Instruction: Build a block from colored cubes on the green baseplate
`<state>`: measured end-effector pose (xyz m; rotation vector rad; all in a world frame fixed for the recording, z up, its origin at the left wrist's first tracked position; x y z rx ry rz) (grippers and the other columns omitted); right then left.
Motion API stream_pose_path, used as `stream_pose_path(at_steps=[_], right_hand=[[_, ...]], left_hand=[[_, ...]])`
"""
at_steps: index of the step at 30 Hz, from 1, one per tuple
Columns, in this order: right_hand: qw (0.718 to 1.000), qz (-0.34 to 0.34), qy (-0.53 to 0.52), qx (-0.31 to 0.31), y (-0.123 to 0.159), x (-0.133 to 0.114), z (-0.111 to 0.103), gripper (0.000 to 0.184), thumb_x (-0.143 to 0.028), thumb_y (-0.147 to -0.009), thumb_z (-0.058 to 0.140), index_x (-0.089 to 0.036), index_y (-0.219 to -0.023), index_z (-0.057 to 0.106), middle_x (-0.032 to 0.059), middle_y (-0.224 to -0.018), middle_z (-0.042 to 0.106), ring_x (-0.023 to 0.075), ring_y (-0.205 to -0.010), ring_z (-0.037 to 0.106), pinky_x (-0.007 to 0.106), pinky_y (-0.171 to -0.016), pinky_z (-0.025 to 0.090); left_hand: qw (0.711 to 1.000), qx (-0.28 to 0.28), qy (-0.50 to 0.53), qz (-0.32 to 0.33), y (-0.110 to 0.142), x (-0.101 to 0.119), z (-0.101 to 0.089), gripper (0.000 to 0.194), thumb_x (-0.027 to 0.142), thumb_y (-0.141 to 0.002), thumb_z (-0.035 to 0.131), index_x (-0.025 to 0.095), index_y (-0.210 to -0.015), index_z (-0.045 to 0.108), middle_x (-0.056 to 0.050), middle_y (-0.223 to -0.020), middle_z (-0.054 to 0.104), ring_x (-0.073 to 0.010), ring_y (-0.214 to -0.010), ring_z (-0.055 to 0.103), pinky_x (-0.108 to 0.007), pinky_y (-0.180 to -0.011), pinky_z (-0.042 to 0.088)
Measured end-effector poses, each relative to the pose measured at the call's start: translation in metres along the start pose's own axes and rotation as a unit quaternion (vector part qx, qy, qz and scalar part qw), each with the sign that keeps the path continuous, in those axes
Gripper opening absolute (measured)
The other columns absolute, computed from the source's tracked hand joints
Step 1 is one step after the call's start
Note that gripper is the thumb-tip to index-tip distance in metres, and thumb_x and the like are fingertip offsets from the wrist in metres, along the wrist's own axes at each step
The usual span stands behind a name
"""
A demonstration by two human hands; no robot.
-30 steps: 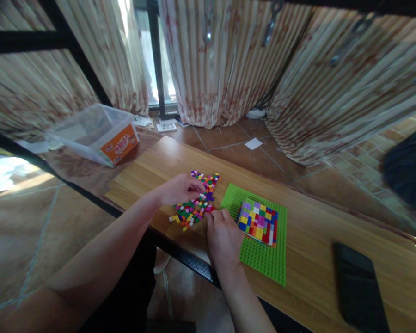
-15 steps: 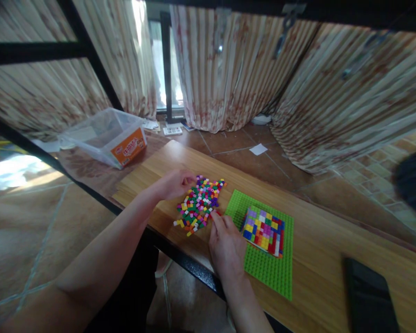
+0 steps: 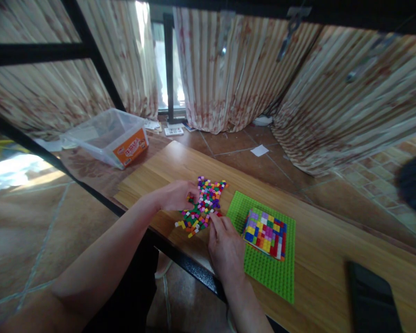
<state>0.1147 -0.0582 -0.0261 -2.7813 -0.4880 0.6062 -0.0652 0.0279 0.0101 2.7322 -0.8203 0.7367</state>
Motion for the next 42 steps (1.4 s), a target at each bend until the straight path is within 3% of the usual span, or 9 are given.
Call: stream_pose_path(at_steps=[14,21,26,30,33,37,42], right_hand=[[1.000,-0.002,-0.013,0.006,0.000,0.000,-0.001,0.025,-0.023,-0.094,0.046,-0.019,-0.106,0.068,0.0047,-0.101,0.068,0.0147,-0.082,0.064,0.025,-0.069,0.048],[1.000,0.001,-0.025,0.010,-0.001,-0.001,-0.002,0.026,-0.023,-0.094,0.046,-0.020,-0.105,0.068,0.0052,-0.100,0.069,0.0152,-0.084,0.065,0.026,-0.071,0.049],[0.999,0.007,-0.038,0.007,-0.001,0.001,-0.002,0.025,-0.023,-0.093,0.047,-0.019,-0.105,0.069,0.0054,-0.100,0.069,0.0160,-0.086,0.065,0.027,-0.074,0.050],[0.997,0.021,-0.080,0.011,-0.002,0.002,-0.002,0.024,-0.023,-0.092,0.048,-0.020,-0.104,0.069,0.0059,-0.099,0.069,0.0165,-0.088,0.065,0.028,-0.078,0.049],[0.984,0.060,-0.167,0.033,-0.004,0.004,-0.006,0.023,-0.028,-0.092,0.050,-0.020,-0.101,0.069,0.0061,-0.097,0.069,0.0164,-0.087,0.064,0.029,-0.078,0.049],[0.941,0.143,-0.302,0.042,-0.007,0.004,-0.011,0.024,-0.038,-0.087,0.058,-0.020,-0.099,0.068,0.0040,-0.091,0.069,0.0148,-0.075,0.061,0.027,-0.067,0.048],[0.897,0.192,-0.395,0.046,-0.007,0.005,-0.014,0.023,-0.039,-0.083,0.061,-0.018,-0.086,0.069,0.0001,-0.072,0.065,0.0127,-0.064,0.055,0.024,-0.059,0.043]], left_hand=[[0.997,-0.050,-0.050,0.002,0.004,0.007,0.003,0.022,0.022,-0.070,0.060,0.024,-0.085,0.077,-0.003,-0.080,0.070,-0.0167,-0.071,0.060,-0.025,-0.060,0.039],[0.997,-0.057,-0.049,0.005,0.002,0.008,0.005,0.017,0.018,-0.069,0.061,0.018,-0.082,0.071,-0.004,-0.087,0.068,-0.0165,-0.075,0.059,-0.024,-0.063,0.040],[0.998,-0.045,-0.031,0.011,0.002,0.007,0.003,0.009,0.017,-0.070,0.062,0.016,-0.079,0.065,-0.003,-0.083,0.064,-0.0147,-0.072,0.055,-0.024,-0.062,0.037],[0.998,-0.037,0.040,0.021,0.001,0.007,0.001,0.009,0.021,-0.073,0.065,0.015,-0.079,0.063,0.000,-0.075,0.061,-0.0116,-0.065,0.052,-0.022,-0.059,0.035],[0.989,-0.034,0.139,0.032,0.001,0.014,0.001,0.010,0.021,-0.076,0.064,0.014,-0.082,0.062,0.002,-0.070,0.059,-0.0100,-0.062,0.051,-0.021,-0.057,0.036],[0.956,-0.044,0.280,0.071,0.000,0.032,0.005,0.005,0.016,-0.080,0.059,0.013,-0.083,0.059,0.001,-0.072,0.060,-0.0093,-0.064,0.053,-0.021,-0.060,0.041],[0.926,-0.041,0.364,0.094,-0.004,0.045,0.015,0.004,0.014,-0.080,0.059,0.013,-0.082,0.056,0.001,-0.072,0.058,-0.0088,-0.065,0.053,-0.021,-0.061,0.043]])
Point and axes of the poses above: each hand's wrist, its own y-axis away from the middle knuckle, its own z-axis out of the palm, x = y × z, the point moved 3 cm from there along -y, towards the middle knuckle
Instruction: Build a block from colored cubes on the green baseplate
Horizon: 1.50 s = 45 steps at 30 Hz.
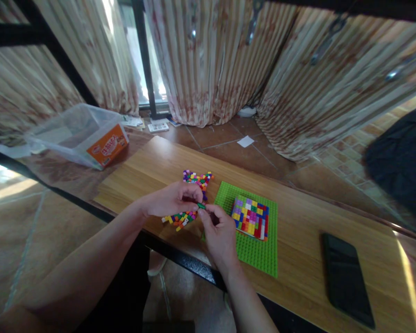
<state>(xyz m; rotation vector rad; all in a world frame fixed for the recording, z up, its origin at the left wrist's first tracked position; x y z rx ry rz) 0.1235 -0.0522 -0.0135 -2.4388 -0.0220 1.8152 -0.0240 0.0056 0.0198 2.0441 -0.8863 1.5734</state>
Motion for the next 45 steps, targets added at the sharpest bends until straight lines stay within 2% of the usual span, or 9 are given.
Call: stream_pose_path(at_steps=[10,15,20,30,33,37,40,42,45], right_hand=[[0.995,0.047,-0.080,-0.048,0.000,0.000,-0.006,0.023,-0.039,-0.080,0.064,-0.018,-0.081,0.071,-0.0034,-0.056,0.056,0.0111,-0.053,0.049,0.024,-0.051,0.038],[0.997,-0.016,0.059,-0.044,0.000,0.005,0.003,0.021,-0.035,-0.085,0.058,-0.019,-0.089,0.071,0.0021,-0.075,0.067,0.0156,-0.068,0.060,0.028,-0.064,0.046],[0.972,-0.111,0.208,-0.011,0.001,0.001,0.010,0.020,-0.027,-0.088,0.053,-0.019,-0.093,0.070,0.0058,-0.087,0.070,0.0180,-0.080,0.064,0.031,-0.076,0.048],[0.958,-0.128,0.255,0.006,-0.003,0.008,0.014,0.020,-0.024,-0.087,0.052,-0.017,-0.094,0.069,0.0076,-0.090,0.070,0.0191,-0.082,0.065,0.032,-0.076,0.049],[0.958,-0.131,0.255,0.005,-0.002,0.009,0.013,0.020,-0.023,-0.087,0.053,-0.016,-0.095,0.069,0.0077,-0.089,0.070,0.0191,-0.081,0.065,0.031,-0.075,0.049],[0.961,-0.142,0.238,0.006,0.000,0.009,0.013,0.020,-0.023,-0.087,0.052,-0.018,-0.097,0.068,0.0067,-0.091,0.070,0.0183,-0.081,0.065,0.031,-0.075,0.050],[0.961,-0.152,0.230,0.005,0.002,0.009,0.013,0.020,-0.023,-0.088,0.050,-0.019,-0.098,0.068,0.0068,-0.093,0.070,0.0184,-0.083,0.065,0.032,-0.075,0.050],[0.959,-0.158,0.235,0.005,0.003,0.009,0.013,0.020,-0.023,-0.089,0.050,-0.019,-0.097,0.067,0.0073,-0.094,0.070,0.0186,-0.084,0.065,0.032,-0.077,0.051],[0.955,-0.169,0.243,-0.001,0.003,0.010,0.014,0.020,-0.023,-0.089,0.049,-0.019,-0.098,0.067,0.0074,-0.094,0.070,0.0185,-0.084,0.066,0.032,-0.077,0.051]], left_hand=[[0.999,-0.013,0.047,0.010,0.000,-0.001,0.001,0.005,0.013,-0.079,0.061,0.011,-0.083,0.061,0.000,-0.073,0.060,-0.0078,-0.065,0.054,-0.020,-0.062,0.043],[0.999,0.004,-0.032,-0.025,0.004,-0.008,-0.018,0.007,0.014,-0.077,0.062,0.011,-0.084,0.062,0.000,-0.072,0.063,-0.0090,-0.065,0.055,-0.020,-0.062,0.044],[0.987,0.017,-0.136,-0.085,0.009,-0.023,-0.031,0.011,0.016,-0.072,0.065,0.012,-0.082,0.069,0.002,-0.064,0.063,-0.0091,-0.058,0.054,-0.018,-0.055,0.039],[0.968,0.036,-0.233,-0.082,0.010,-0.021,-0.033,0.023,0.007,-0.069,0.059,0.014,-0.087,0.072,0.002,-0.066,0.065,-0.0094,-0.060,0.055,-0.018,-0.057,0.040],[0.966,0.072,-0.237,-0.070,0.011,-0.018,-0.040,0.023,0.008,-0.075,0.054,0.013,-0.090,0.071,0.000,-0.072,0.067,-0.0103,-0.064,0.058,-0.019,-0.060,0.042],[0.940,0.183,-0.281,-0.070,0.013,-0.027,-0.059,0.026,0.008,-0.079,0.049,0.012,-0.095,0.070,-0.005,-0.088,0.071,-0.0141,-0.079,0.063,-0.023,-0.073,0.048],[0.895,0.257,-0.338,-0.140,0.015,-0.042,-0.073,0.035,0.003,-0.076,0.046,0.012,-0.103,0.068,-0.010,-0.103,0.070,-0.0182,-0.094,0.064,-0.029,-0.086,0.048],[0.874,0.249,-0.371,-0.191,0.016,-0.049,-0.074,0.037,0.004,-0.076,0.047,0.011,-0.107,0.067,-0.012,-0.106,0.069,-0.0211,-0.098,0.063,-0.033,-0.089,0.048],[0.870,0.207,-0.396,-0.208,0.016,-0.046,-0.067,0.040,0.006,-0.076,0.047,0.010,-0.111,0.065,-0.014,-0.104,0.069,-0.0230,-0.098,0.063,-0.034,-0.088,0.048]])
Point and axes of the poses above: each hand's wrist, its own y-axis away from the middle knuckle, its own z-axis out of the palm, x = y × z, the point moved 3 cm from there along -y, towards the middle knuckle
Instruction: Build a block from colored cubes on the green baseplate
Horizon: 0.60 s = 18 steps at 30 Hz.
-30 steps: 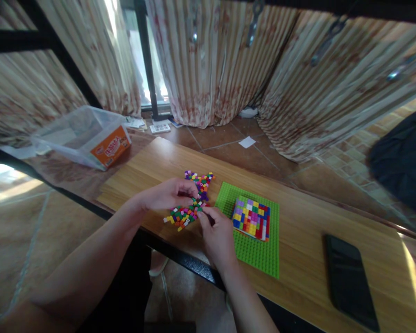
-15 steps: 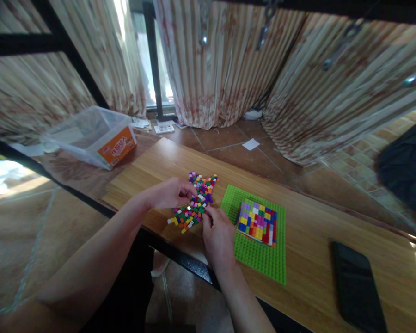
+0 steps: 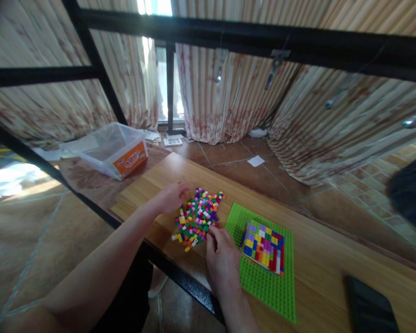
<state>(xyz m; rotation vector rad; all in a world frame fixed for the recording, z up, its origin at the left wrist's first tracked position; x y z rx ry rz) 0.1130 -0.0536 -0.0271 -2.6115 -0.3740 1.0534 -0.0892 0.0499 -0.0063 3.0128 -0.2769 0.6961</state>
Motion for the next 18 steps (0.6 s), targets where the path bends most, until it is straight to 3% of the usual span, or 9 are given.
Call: stream_pose_path(at_steps=[4,7,13,18], right_hand=[[1.000,-0.016,0.014,-0.012,0.001,0.001,0.002,0.022,-0.022,-0.089,0.049,-0.020,-0.102,0.066,0.0077,-0.097,0.070,0.0189,-0.087,0.065,0.033,-0.077,0.051],[0.999,-0.017,0.024,-0.018,0.001,0.002,0.003,0.023,-0.021,-0.090,0.048,-0.019,-0.104,0.066,0.0082,-0.099,0.069,0.0192,-0.088,0.065,0.034,-0.078,0.052],[0.999,-0.013,0.025,-0.018,0.001,0.002,0.002,0.023,-0.020,-0.089,0.048,-0.018,-0.103,0.066,0.0086,-0.099,0.070,0.0193,-0.088,0.066,0.034,-0.079,0.052],[1.000,0.000,-0.015,-0.008,0.000,0.001,0.001,0.022,-0.023,-0.088,0.050,-0.020,-0.102,0.067,0.0075,-0.096,0.070,0.0188,-0.086,0.066,0.034,-0.078,0.053]], left_hand=[[0.998,-0.053,-0.012,0.038,0.005,0.015,0.000,0.031,0.007,-0.073,0.047,0.014,-0.093,0.070,-0.010,-0.087,0.070,-0.0215,-0.085,0.064,-0.031,-0.077,0.049],[0.998,-0.052,-0.011,0.044,0.004,0.019,0.002,0.023,0.010,-0.072,0.050,0.016,-0.082,0.070,-0.007,-0.082,0.069,-0.0193,-0.080,0.063,-0.028,-0.074,0.048],[0.998,-0.057,0.008,0.024,0.002,0.017,0.008,0.023,0.014,-0.073,0.054,0.018,-0.089,0.070,-0.006,-0.089,0.070,-0.0202,-0.084,0.063,-0.029,-0.075,0.047],[0.999,-0.022,0.020,0.042,0.006,0.022,-0.002,0.020,0.013,-0.075,0.051,0.016,-0.087,0.067,-0.005,-0.085,0.069,-0.0178,-0.079,0.062,-0.027,-0.071,0.045]])
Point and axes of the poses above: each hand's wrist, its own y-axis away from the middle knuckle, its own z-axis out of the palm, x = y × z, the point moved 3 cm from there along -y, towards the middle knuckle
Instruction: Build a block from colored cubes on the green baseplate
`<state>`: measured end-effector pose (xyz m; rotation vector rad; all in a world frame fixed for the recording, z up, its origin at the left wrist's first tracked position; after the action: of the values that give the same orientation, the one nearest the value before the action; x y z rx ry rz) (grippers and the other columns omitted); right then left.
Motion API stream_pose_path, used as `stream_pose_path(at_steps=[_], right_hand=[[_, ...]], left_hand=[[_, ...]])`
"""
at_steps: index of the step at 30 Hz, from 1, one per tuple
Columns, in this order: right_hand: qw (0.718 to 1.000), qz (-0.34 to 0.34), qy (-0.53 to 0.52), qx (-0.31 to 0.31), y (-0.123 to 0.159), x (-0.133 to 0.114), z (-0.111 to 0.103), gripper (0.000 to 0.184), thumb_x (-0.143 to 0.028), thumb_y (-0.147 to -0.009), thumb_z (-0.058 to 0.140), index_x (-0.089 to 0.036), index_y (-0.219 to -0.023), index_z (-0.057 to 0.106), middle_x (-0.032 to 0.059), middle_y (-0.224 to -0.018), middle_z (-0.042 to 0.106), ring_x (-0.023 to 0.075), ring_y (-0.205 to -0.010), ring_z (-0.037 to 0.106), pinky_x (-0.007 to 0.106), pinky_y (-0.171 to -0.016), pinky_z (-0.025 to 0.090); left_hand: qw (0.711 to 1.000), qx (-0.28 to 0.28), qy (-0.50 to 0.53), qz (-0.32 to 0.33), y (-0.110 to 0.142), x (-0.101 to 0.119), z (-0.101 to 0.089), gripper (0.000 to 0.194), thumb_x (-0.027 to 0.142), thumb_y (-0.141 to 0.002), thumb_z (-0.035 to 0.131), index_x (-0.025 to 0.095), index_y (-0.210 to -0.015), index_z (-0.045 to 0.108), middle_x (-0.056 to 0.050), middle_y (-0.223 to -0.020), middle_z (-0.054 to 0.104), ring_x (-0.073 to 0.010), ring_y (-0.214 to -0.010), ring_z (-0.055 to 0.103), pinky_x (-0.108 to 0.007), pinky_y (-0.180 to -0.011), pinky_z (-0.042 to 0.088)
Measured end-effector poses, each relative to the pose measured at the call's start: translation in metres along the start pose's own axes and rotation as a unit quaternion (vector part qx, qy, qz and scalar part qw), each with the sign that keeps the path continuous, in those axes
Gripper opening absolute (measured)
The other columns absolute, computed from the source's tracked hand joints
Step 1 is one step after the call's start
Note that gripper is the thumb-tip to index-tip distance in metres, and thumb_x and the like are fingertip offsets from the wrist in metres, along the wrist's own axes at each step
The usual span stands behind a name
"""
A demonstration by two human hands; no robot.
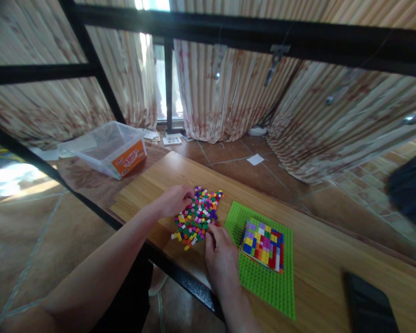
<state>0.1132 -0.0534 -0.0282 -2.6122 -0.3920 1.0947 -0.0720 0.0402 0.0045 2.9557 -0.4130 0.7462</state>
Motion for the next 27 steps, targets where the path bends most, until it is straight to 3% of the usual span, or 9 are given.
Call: stream_pose_path(at_steps=[5,9,12,27], right_hand=[[0.994,0.068,-0.072,0.048,-0.005,0.000,-0.008,0.025,-0.032,-0.089,0.052,-0.020,-0.104,0.068,0.0079,-0.097,0.070,0.0181,-0.083,0.065,0.033,-0.076,0.052],[0.978,0.125,-0.151,0.076,-0.010,0.002,-0.015,0.028,-0.038,-0.086,0.057,-0.020,-0.106,0.068,0.0075,-0.097,0.070,0.0179,-0.083,0.065,0.032,-0.074,0.052],[0.968,0.142,-0.191,0.080,-0.012,0.003,-0.019,0.026,-0.039,-0.085,0.058,-0.019,-0.098,0.069,0.0069,-0.093,0.071,0.0181,-0.083,0.064,0.033,-0.075,0.052],[0.928,0.189,-0.313,0.078,-0.013,0.001,-0.027,0.018,-0.034,-0.079,0.066,-0.018,-0.085,0.070,-0.0017,-0.063,0.064,0.0116,-0.058,0.056,0.025,-0.057,0.046]], left_hand=[[0.989,-0.029,0.121,0.085,0.006,0.021,-0.004,0.012,0.013,-0.079,0.052,0.016,-0.084,0.062,0.000,-0.074,0.064,-0.0131,-0.069,0.057,-0.023,-0.064,0.042],[0.959,-0.100,0.220,0.148,0.011,0.042,0.006,0.010,0.014,-0.084,0.051,0.014,-0.085,0.060,0.001,-0.073,0.061,-0.0109,-0.067,0.055,-0.022,-0.064,0.041],[0.939,-0.123,0.269,0.174,0.013,0.051,0.014,0.009,0.013,-0.085,0.051,0.013,-0.086,0.060,0.001,-0.074,0.059,-0.0106,-0.070,0.054,-0.022,-0.066,0.042],[0.895,-0.150,0.388,0.161,0.017,0.064,0.018,0.006,0.016,-0.085,0.053,0.013,-0.082,0.057,0.003,-0.069,0.053,-0.0081,-0.064,0.048,-0.020,-0.061,0.039]])
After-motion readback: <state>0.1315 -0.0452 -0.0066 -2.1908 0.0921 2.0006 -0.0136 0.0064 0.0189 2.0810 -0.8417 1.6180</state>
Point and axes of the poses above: each hand's wrist, its own y-axis away from the middle knuckle, its own z-axis out of the palm, x = y × z, the point moved 3 cm from there along -y, towards the middle knuckle
